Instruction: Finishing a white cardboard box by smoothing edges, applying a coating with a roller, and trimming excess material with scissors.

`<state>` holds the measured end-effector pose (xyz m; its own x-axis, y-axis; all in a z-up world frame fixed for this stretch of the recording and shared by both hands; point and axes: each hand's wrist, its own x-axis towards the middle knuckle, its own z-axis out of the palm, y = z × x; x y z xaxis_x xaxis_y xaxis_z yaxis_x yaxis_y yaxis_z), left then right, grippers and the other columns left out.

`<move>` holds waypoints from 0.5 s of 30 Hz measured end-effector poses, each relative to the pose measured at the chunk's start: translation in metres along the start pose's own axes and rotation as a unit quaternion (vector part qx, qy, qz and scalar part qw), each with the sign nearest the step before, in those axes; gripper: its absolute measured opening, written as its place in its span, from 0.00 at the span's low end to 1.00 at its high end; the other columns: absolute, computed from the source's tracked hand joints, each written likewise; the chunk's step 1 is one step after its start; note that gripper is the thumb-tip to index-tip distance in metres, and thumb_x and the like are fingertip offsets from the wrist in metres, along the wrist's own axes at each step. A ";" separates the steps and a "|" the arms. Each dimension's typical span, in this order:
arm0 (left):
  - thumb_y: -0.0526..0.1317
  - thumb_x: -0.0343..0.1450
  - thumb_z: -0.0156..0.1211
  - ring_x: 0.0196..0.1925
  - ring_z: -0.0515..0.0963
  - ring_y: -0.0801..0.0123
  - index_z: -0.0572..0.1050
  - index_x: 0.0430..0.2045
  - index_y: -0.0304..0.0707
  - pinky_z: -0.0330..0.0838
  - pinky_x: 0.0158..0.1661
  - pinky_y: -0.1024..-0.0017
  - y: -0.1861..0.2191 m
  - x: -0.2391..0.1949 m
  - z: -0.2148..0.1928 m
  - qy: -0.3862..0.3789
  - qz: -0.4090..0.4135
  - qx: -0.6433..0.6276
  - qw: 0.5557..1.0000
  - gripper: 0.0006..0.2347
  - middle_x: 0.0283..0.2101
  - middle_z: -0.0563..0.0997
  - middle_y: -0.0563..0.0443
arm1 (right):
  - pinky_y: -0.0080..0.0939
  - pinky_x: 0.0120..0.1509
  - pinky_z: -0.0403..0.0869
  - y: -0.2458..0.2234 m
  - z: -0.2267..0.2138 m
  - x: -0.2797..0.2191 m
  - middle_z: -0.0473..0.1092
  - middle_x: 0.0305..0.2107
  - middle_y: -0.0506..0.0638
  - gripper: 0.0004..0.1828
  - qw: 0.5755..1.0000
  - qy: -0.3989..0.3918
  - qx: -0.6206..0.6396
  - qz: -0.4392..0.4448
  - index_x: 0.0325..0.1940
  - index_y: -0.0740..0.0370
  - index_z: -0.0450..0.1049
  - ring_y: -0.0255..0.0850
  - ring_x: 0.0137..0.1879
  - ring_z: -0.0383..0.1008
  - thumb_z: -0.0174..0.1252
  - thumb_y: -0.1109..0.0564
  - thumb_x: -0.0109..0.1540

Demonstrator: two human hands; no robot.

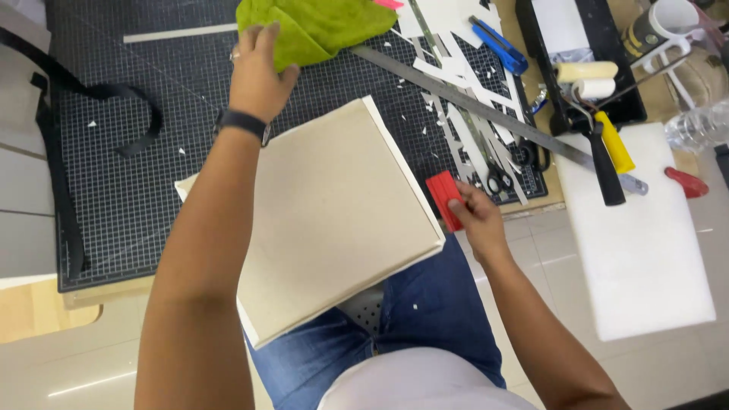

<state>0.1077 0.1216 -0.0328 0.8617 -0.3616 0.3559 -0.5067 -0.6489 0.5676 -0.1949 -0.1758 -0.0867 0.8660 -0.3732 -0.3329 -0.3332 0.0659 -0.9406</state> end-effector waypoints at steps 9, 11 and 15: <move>0.37 0.71 0.64 0.73 0.23 0.33 0.31 0.78 0.66 0.67 0.62 0.33 -0.018 0.104 0.049 -0.327 -0.235 0.279 0.872 0.48 0.74 0.17 0.45 | 0.37 0.51 0.75 0.047 0.003 0.000 0.74 0.40 0.50 0.13 0.998 0.036 0.013 -0.043 0.52 0.59 0.68 0.38 0.46 0.75 0.60 0.56 0.65; 0.43 0.71 0.67 0.74 0.21 0.30 0.31 0.79 0.72 0.60 0.63 0.23 -0.043 0.113 0.075 -0.329 -0.248 0.289 0.864 0.48 0.70 0.10 0.49 | 0.38 0.55 0.75 0.046 0.010 -0.003 0.76 0.41 0.52 0.13 0.998 0.042 0.038 -0.018 0.53 0.61 0.69 0.40 0.48 0.76 0.60 0.60 0.64; 0.42 0.71 0.65 0.73 0.19 0.31 0.38 0.77 0.76 0.55 0.63 0.17 -0.072 0.121 0.095 -0.364 -0.256 0.270 0.854 0.44 0.71 0.11 0.52 | 0.39 0.54 0.76 0.036 0.022 0.000 0.78 0.43 0.53 0.13 0.999 0.031 0.008 0.007 0.53 0.62 0.72 0.41 0.47 0.77 0.59 0.60 0.64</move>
<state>0.2507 0.0609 -0.1013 0.8537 -0.1312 -0.5040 -0.1429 -0.9896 0.0156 -0.1992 -0.1532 -0.1219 0.8367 -0.4284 -0.3411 -0.3380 0.0861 -0.9372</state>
